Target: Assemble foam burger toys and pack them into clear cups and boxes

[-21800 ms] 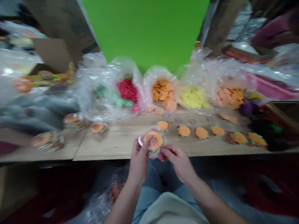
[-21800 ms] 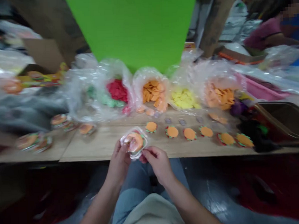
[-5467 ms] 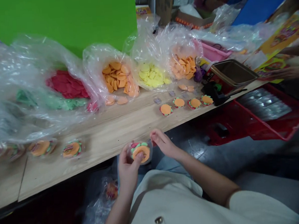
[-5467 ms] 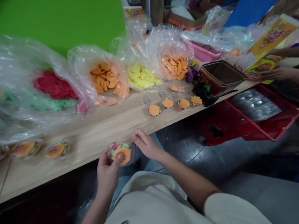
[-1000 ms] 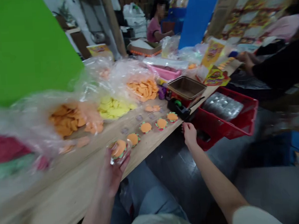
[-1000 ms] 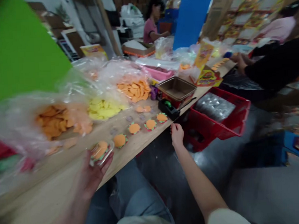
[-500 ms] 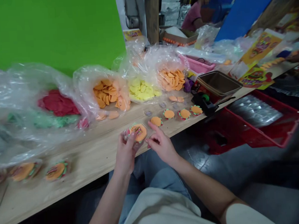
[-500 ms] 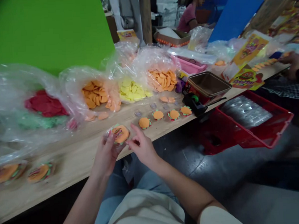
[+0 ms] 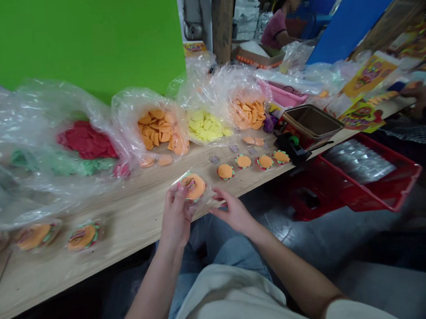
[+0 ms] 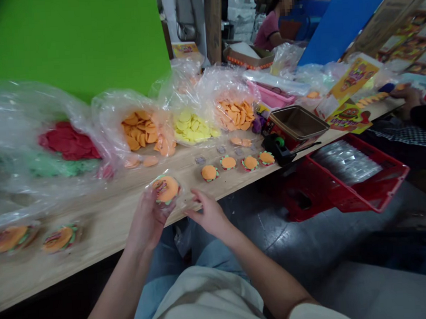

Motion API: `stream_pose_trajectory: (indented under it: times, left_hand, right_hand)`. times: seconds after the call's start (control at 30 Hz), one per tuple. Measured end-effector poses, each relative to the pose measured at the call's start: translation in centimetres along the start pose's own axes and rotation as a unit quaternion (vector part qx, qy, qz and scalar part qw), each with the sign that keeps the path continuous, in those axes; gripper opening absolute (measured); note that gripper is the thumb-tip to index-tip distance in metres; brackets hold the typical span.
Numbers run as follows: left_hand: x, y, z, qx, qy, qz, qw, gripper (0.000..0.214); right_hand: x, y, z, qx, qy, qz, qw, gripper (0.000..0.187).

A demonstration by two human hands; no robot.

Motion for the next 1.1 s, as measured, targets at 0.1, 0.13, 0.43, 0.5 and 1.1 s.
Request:
stream_pose_trajectory:
  times: [0.1,0.13,0.43,0.5,1.1]
  left_hand:
    - [-0.2,0.4,0.5,-0.007,0.029,-0.010,0.999,0.031]
    - [-0.3,0.5,0.6,-0.010,0.039,-0.015,0.999,0.031]
    - [0.9,0.8,0.6,-0.046,-0.013,-0.052,0.997,0.029]
    - [1.1,0.6,1.0,-0.077,-0.035,-0.027,0.996,0.035]
    - [6.3,-2.8,7.2,-0.384,-0.185,0.012,0.904,0.034]
  right_hand:
    - [1.1,-1.6,1.5,0.124,0.103,0.080,0.984,0.016]
    - [1.3,-2.0,1.4,0.126,0.114,0.082,0.982,0.018]
    - [-0.4,-0.4,-4.6,-0.291,-0.050,-0.117,0.948,0.024]
    - [0.0,-0.2,-6.0,-0.297,-0.126,-0.122,0.939,0.027]
    - [1.8,0.9,-6.3,0.018,-0.432,-0.131,0.892,0.019]
Point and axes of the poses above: each hand's wrist, its own x-axis away from the middle knuckle, its own z-axis out of the back of the hand, y = z × x, the point moved 5 cm from there along -x, towards the middle knuckle, and after that the axes turned 13 degrees about -x, right-handed, at the moved point
